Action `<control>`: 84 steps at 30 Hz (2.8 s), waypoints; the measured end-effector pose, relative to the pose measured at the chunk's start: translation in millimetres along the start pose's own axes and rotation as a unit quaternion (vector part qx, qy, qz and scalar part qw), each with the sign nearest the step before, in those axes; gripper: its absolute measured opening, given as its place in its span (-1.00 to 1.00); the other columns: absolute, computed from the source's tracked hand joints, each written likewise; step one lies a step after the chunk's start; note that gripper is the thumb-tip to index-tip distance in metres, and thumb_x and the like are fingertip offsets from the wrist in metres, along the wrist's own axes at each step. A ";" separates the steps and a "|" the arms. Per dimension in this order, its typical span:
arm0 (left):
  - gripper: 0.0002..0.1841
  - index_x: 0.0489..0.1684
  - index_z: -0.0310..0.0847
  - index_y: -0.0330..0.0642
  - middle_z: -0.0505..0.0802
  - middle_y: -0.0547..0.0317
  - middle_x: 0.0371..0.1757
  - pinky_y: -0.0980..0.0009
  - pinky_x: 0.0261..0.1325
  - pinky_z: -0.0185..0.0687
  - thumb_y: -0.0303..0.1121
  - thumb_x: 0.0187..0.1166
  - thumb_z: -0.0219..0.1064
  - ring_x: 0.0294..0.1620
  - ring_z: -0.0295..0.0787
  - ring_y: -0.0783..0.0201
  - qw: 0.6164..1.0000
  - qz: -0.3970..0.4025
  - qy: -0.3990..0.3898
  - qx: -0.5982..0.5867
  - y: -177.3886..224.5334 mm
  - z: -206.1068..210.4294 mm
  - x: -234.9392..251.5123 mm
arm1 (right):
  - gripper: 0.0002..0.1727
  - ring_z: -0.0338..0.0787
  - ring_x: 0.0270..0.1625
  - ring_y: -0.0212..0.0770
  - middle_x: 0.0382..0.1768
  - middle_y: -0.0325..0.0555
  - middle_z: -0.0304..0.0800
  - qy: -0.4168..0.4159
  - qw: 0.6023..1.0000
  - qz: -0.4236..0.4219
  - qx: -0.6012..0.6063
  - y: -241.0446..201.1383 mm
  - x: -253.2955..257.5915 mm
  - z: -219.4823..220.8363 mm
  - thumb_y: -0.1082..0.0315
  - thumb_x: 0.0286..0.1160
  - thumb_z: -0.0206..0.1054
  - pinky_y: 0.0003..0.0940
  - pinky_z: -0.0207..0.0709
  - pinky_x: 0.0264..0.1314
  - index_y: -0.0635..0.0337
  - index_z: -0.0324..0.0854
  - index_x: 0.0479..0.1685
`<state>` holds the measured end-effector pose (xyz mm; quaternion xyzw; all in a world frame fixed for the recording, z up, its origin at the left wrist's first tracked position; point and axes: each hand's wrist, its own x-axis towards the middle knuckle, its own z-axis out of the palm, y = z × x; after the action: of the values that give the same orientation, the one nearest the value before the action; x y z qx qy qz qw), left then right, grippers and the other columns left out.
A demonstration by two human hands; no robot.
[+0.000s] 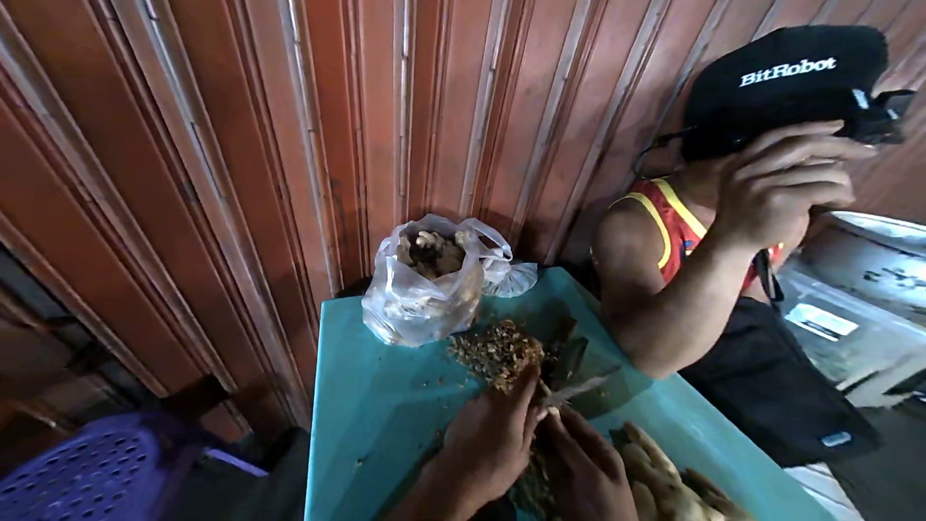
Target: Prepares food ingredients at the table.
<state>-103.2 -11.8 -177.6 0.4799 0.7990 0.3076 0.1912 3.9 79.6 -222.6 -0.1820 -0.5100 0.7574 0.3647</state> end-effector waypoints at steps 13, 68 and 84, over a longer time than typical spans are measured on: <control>-0.46 0.82 0.19 0.00 0.84 -0.27 0.06 -0.23 0.21 0.67 -0.05 0.92 -0.11 0.12 0.82 -0.28 0.999 -0.015 -0.041 0.014 -5.6 0.6 5.3 | -0.73 0.73 -0.39 -0.47 -0.32 -0.24 0.81 0.001 0.991 0.023 -0.129 -1.3 0.6 -8.1 0.57 0.67 0.10 -0.55 0.66 -0.26 0.43 0.62 0.18; -0.51 0.59 0.47 -0.26 0.84 -0.34 -0.02 -0.17 0.20 0.65 -0.14 0.92 -0.08 0.04 0.83 -0.26 0.999 0.003 0.019 -0.039 -16.7 -10.1 5.7 | -0.62 0.80 -0.04 -0.49 0.06 -0.01 0.82 -0.011 0.974 -0.055 -0.220 1.0 3.3 -10.7 0.65 0.46 0.25 -0.51 0.70 0.12 0.56 0.60 0.27; -0.30 0.98 -0.27 0.03 0.86 -0.27 0.13 -0.25 0.22 0.65 -0.16 0.89 -0.01 0.13 0.83 -0.30 0.995 -0.041 -0.068 0.052 11.8 -0.5 0.4 | -0.64 0.84 -0.20 -0.47 -0.15 -0.14 0.86 0.026 0.972 -0.104 -0.211 -3.3 2.9 -12.5 0.74 0.28 0.35 -0.46 0.79 -0.03 0.55 0.63 0.13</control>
<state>-96.1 -7.5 -169.3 0.4756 0.8182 0.2244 0.2324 11.3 90.4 -224.5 -0.2203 -0.6647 0.5856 0.4082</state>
